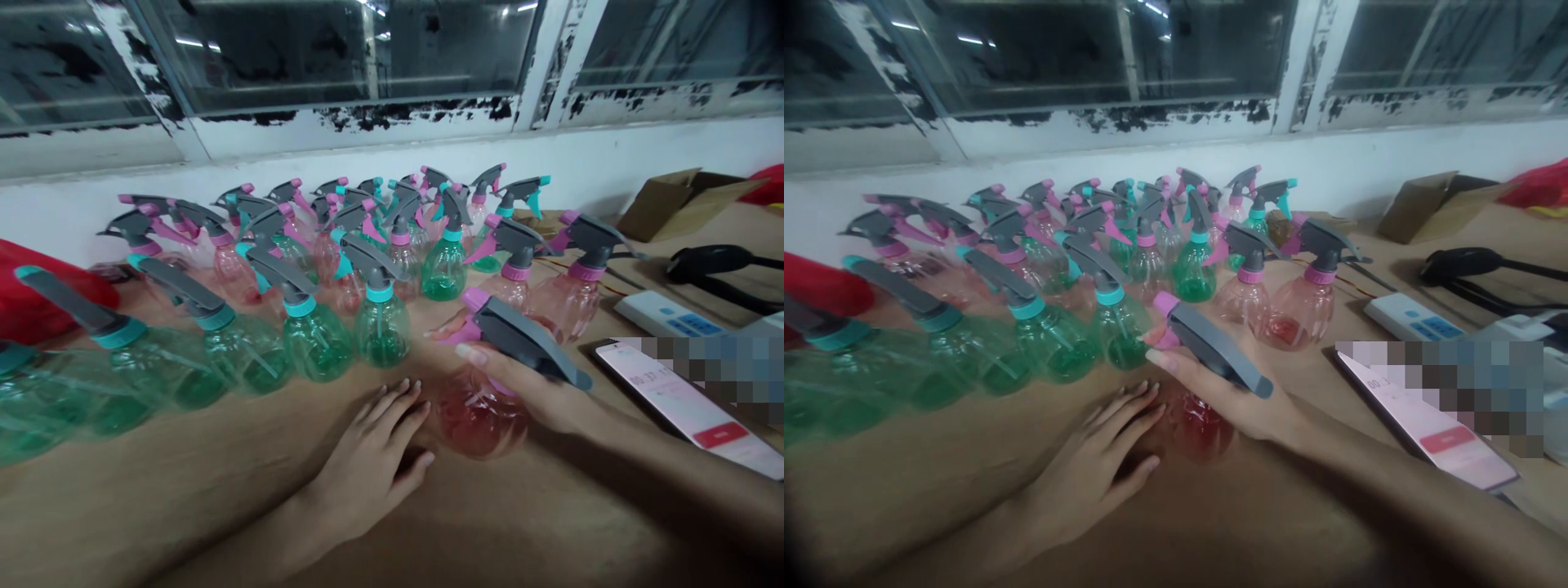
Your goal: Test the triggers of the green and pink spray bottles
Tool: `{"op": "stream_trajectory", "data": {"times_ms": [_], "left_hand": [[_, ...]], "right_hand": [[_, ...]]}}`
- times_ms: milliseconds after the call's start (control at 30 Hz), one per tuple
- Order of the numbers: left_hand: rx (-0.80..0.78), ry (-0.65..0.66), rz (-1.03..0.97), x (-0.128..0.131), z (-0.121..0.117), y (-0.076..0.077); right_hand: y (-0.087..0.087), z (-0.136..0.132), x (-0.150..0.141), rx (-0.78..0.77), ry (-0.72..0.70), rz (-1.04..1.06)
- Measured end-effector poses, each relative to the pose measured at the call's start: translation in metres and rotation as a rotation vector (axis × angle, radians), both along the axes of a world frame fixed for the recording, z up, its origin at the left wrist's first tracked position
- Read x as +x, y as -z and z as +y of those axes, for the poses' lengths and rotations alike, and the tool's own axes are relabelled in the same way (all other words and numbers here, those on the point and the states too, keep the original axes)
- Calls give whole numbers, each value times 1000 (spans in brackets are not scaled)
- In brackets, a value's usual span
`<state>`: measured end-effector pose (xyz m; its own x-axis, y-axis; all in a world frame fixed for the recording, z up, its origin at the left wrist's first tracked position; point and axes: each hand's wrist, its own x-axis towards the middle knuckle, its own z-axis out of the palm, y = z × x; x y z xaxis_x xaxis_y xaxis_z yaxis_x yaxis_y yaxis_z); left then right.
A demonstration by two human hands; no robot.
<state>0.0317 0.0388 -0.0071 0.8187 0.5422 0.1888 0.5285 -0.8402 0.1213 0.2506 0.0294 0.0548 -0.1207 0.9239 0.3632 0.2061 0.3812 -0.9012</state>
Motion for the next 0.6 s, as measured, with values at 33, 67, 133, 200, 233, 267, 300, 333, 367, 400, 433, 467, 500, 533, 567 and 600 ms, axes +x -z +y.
{"op": "stream_trajectory", "data": {"times_ms": [33,67,133,200,233,267,300,333,367,400,433,467,500,533,567,600], "left_hand": [[-3,2,1,0,0,0],[-3,2,1,0,0,0],[0,3,-5,0,0,0],[2,2,-6,1,0,0],[1,0,-4,1,0,0],[-2,0,0,1,0,0],[-4,0,2,1,0,0],[-6,0,3,1,0,0],[-6,0,3,1,0,0],[-5,0,3,1,0,0],[-4,-1,3,1,0,0],[-2,-2,1,1,1,0],[0,-4,-1,1,1,0],[0,-4,-2,1,1,0],[-1,-3,-2,1,1,0],[-3,-2,-1,1,1,-1]], "right_hand": [[-1,0,-1,-5,-7,14],[-1,0,-1,-11,-13,18],[1,-1,0,-27,-19,-1],[3,-1,2,-22,-18,-14],[3,-1,2,-17,-17,-15],[3,-1,3,-17,-15,-14],[3,-1,3,-21,-15,-11],[3,-1,3,-29,-17,-5],[3,-1,2,-33,-21,4],[3,-1,2,-30,-27,16],[3,-1,2,-25,-34,26],[4,0,2,-17,-38,34],[5,0,3,-8,-41,38],[7,0,3,-5,-41,36],[8,0,4,-13,-38,27],[9,0,4,-25,-31,18]]}}
